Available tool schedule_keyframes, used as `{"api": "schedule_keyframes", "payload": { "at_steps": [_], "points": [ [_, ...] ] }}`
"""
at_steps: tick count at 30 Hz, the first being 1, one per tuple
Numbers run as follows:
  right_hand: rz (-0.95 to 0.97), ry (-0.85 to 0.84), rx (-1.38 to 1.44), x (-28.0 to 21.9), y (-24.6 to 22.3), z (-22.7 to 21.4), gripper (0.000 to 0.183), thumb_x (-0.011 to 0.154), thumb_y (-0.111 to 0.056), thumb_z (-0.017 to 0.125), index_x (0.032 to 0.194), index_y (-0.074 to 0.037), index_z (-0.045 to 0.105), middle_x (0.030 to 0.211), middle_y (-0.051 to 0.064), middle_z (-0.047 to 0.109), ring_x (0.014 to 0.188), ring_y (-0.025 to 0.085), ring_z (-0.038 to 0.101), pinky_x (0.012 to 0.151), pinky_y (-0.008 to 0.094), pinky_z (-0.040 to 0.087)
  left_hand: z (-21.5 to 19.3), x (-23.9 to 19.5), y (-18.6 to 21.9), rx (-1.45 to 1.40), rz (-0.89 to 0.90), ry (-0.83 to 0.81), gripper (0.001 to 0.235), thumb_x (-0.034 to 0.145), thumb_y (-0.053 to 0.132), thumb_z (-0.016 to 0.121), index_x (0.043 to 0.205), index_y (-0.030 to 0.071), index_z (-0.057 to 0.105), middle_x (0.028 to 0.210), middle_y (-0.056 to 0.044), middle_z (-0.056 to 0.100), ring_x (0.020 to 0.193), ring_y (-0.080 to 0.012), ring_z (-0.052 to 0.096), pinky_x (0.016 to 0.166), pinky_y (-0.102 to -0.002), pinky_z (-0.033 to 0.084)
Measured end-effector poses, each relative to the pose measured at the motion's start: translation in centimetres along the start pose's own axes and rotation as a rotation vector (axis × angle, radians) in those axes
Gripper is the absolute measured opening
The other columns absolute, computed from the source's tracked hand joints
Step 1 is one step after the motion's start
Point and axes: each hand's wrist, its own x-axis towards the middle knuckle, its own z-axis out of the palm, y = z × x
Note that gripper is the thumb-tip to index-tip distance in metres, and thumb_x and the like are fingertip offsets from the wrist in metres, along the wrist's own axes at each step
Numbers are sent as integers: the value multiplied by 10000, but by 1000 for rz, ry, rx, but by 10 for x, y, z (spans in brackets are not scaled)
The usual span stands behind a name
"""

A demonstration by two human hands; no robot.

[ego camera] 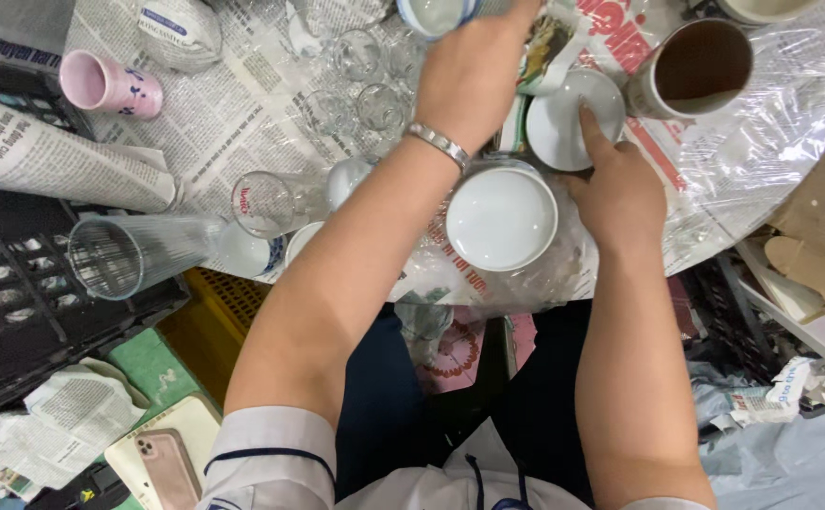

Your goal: The person sits on the floor and wraps various ceramic and glass dishes, including bowls, cups, and glasses, using newspaper. They fold the newspaper around each item individually and place the wrapped items on a nearby table.

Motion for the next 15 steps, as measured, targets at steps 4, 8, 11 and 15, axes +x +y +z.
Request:
{"api": "schedule_keyframes", "payload": {
  "at_steps": [4,8,11,15],
  "points": [
    [33,3,-16,4,8,7,703,905,-308,734,1561,-301,481,1137,260,654,1020,434,649,832,522,510,-1,14,-3,-99,99,111,358,839,85,691,1189,133,633,960,-173,744,899,-420,698,748,-542,536],
    [-5,16,62,8,21,13,556,981,-296,658,1515,-217,529,1186,260,657,1049,434,644,847,528,505,0,21,-5,-203,141,-37,327,806,143,742,1118,101,654,973,-188,734,911,-427,680,760,-526,523],
    [-5,-10,71,9,25,16,572,974,-292,638,1529,-233,510,1168,265,656,1044,434,643,852,528,504,5,18,-9,-118,75,-121,226,816,142,716,1037,102,692,974,-173,735,919,-418,683,770,-523,528],
    [-51,17,49,10,21,9,628,947,-244,630,1557,-289,484,1144,287,645,1033,444,638,836,540,500,15,21,-7,58,24,-49,163,877,89,640,966,137,769,952,-174,738,910,-404,700,774,-530,553]
  ]
}}
